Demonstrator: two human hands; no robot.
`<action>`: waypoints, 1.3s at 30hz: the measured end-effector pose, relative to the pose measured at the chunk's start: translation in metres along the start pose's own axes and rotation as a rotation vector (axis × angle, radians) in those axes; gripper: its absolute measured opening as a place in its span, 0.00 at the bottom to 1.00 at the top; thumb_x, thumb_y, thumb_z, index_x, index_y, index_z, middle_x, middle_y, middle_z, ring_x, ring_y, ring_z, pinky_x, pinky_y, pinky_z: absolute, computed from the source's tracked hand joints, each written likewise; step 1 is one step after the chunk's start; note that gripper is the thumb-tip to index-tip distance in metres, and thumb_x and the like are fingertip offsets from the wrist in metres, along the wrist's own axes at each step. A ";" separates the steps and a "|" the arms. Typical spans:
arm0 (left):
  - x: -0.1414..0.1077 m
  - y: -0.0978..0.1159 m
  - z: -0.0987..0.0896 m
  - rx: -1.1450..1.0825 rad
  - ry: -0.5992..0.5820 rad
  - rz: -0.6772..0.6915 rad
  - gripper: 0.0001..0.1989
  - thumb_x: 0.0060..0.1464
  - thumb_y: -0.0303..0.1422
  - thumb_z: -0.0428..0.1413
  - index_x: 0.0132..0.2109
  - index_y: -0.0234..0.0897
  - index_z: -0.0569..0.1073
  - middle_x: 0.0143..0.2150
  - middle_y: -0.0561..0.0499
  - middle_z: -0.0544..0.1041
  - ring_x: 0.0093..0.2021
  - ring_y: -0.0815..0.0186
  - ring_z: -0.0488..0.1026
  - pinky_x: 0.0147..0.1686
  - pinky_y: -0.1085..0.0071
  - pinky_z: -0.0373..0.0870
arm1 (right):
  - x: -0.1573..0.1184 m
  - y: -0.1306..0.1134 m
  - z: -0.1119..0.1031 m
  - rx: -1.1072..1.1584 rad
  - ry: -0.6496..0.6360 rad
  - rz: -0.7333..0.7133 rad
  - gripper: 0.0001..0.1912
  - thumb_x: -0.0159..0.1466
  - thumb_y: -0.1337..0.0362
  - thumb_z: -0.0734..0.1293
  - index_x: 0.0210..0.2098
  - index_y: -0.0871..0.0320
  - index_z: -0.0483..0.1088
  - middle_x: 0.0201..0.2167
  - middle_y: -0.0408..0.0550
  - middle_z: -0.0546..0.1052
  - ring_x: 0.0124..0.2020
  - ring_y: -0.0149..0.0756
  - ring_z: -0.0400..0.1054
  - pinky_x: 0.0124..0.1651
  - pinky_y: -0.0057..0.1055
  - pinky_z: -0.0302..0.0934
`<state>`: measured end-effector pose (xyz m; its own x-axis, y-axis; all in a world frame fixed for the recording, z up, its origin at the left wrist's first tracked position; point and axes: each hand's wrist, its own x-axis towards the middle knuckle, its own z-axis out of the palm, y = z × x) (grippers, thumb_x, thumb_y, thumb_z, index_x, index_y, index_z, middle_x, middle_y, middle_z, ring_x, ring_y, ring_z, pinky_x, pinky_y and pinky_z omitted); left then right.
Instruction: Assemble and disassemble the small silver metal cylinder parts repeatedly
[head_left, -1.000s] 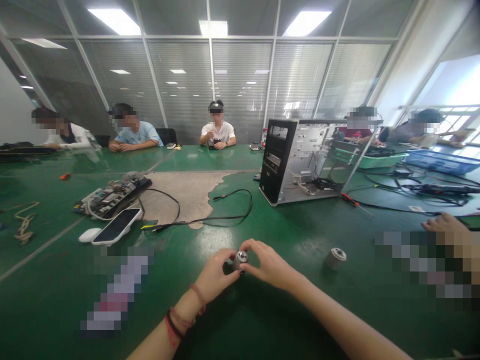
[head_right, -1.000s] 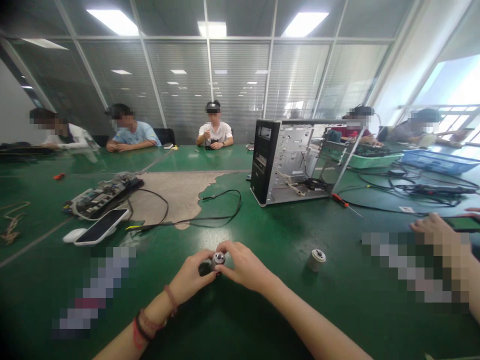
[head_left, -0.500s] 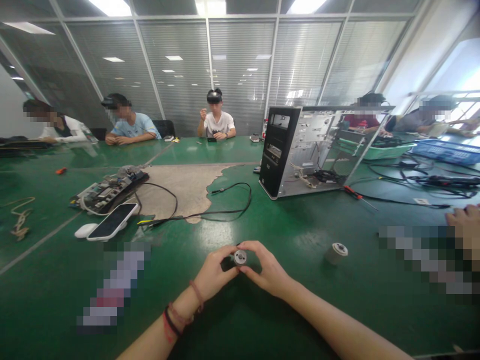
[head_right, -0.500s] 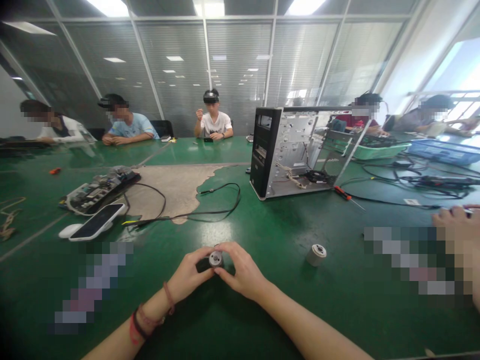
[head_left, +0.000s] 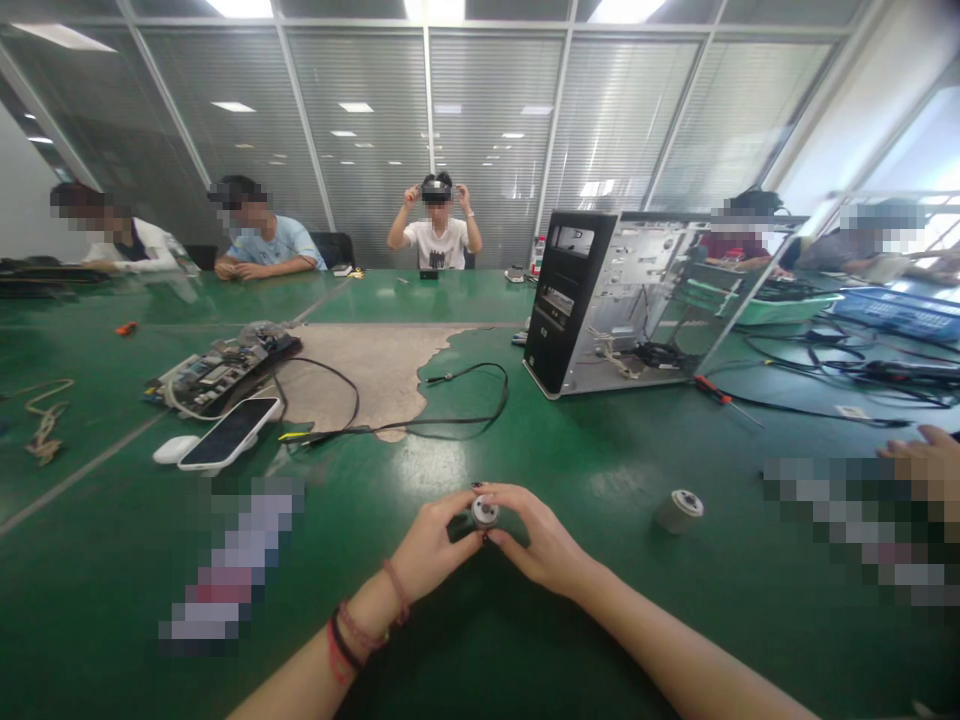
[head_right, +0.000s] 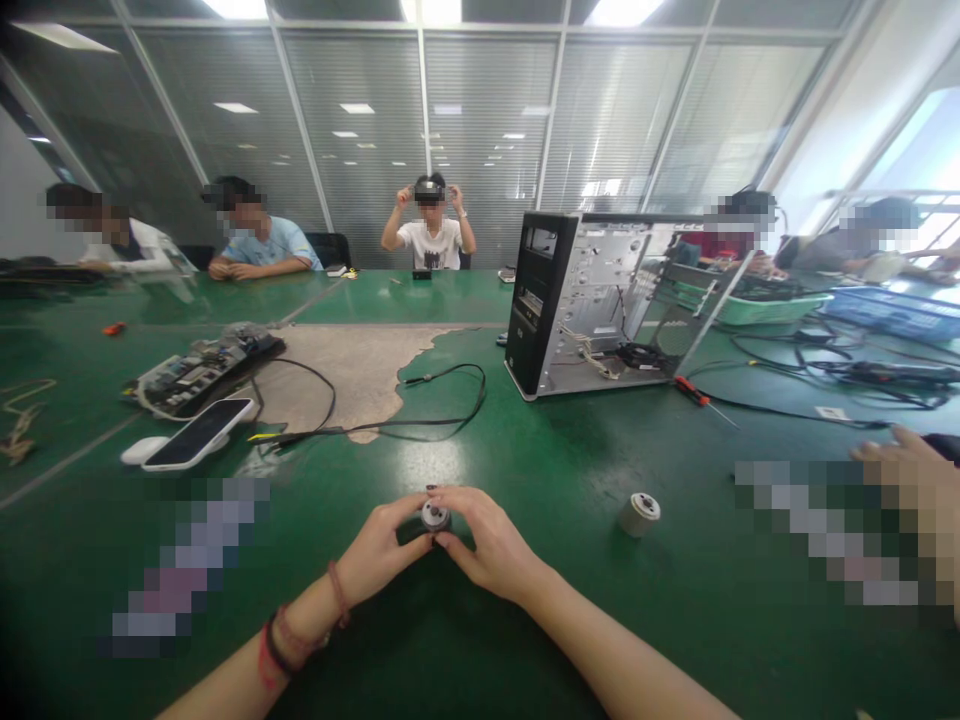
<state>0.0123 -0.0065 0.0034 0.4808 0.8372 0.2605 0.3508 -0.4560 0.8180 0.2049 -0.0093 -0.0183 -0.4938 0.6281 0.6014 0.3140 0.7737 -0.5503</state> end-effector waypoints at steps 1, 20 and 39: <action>0.000 0.001 0.000 -0.008 -0.005 -0.001 0.17 0.52 0.28 0.56 0.50 0.35 0.71 0.49 0.47 0.75 0.49 0.60 0.71 0.51 0.68 0.64 | 0.000 0.001 0.000 0.002 0.004 0.005 0.21 0.62 0.69 0.62 0.54 0.53 0.56 0.53 0.53 0.69 0.56 0.39 0.62 0.56 0.40 0.58; 0.006 -0.011 0.005 -0.783 -0.124 -0.418 0.20 0.46 0.40 0.62 0.42 0.28 0.73 0.30 0.48 0.76 0.27 0.67 0.73 0.31 0.70 0.69 | 0.005 -0.001 -0.003 0.431 -0.090 0.309 0.25 0.62 0.58 0.64 0.57 0.54 0.56 0.48 0.50 0.69 0.48 0.39 0.66 0.52 0.39 0.60; 0.001 -0.003 -0.003 -1.018 -0.223 -0.594 0.21 0.57 0.45 0.49 0.39 0.28 0.74 0.34 0.41 0.80 0.33 0.63 0.77 0.39 0.68 0.67 | 0.005 0.003 0.014 0.993 0.067 0.649 0.26 0.52 0.50 0.71 0.45 0.58 0.65 0.41 0.50 0.74 0.44 0.39 0.68 0.50 0.39 0.59</action>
<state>0.0098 -0.0036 0.0029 0.6229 0.7193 -0.3075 -0.1833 0.5164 0.8365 0.1924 -0.0047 -0.0254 -0.4217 0.9049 0.0571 -0.2908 -0.0754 -0.9538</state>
